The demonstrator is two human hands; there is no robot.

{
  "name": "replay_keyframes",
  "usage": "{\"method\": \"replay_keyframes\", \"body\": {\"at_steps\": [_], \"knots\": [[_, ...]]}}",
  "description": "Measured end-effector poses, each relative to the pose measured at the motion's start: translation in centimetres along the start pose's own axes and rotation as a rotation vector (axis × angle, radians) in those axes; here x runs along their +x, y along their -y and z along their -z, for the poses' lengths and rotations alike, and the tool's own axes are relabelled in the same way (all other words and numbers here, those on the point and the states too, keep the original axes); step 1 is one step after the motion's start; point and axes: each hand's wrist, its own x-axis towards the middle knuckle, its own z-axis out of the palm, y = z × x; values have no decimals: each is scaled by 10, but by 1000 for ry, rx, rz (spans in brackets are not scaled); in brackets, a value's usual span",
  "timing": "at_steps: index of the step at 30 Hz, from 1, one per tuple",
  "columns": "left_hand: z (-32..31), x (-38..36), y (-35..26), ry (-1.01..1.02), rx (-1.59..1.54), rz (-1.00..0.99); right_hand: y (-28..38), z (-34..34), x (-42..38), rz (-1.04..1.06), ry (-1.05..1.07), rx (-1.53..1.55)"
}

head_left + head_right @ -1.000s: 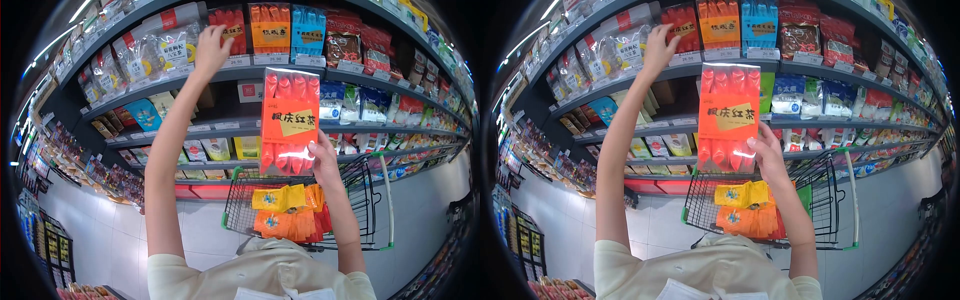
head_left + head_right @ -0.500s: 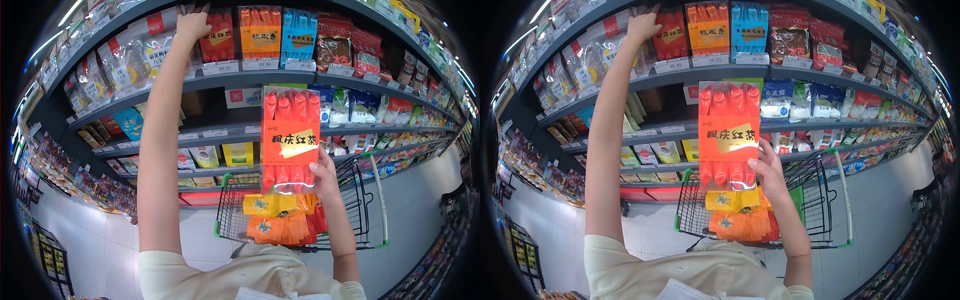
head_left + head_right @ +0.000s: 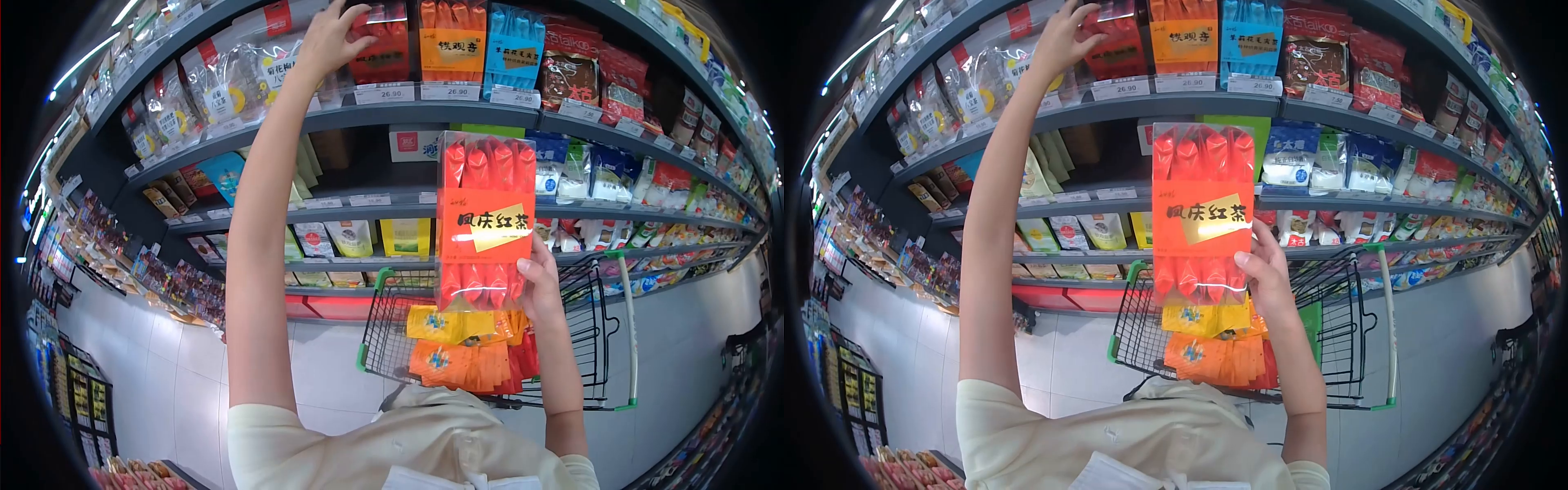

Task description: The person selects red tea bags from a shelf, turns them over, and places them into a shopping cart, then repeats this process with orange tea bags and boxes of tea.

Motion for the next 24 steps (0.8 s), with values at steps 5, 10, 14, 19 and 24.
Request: {"method": "replay_keyframes", "body": {"at_steps": [5,10,14,19,24], "knots": [[-3,-22,6,80,-155,-24,-2,0,1,13,23,15],[-2,-36,-7,-88,21,-243,1,2,-2,13,23,-38],[19,-34,-29,-300,41,-385,4,1,-3,68,33,-45],[62,-38,-91,-599,-117,-171,6,8,-4,132,10,67],[68,-63,-112,-356,-897,465,13,13,-6,236,2,112]]}}
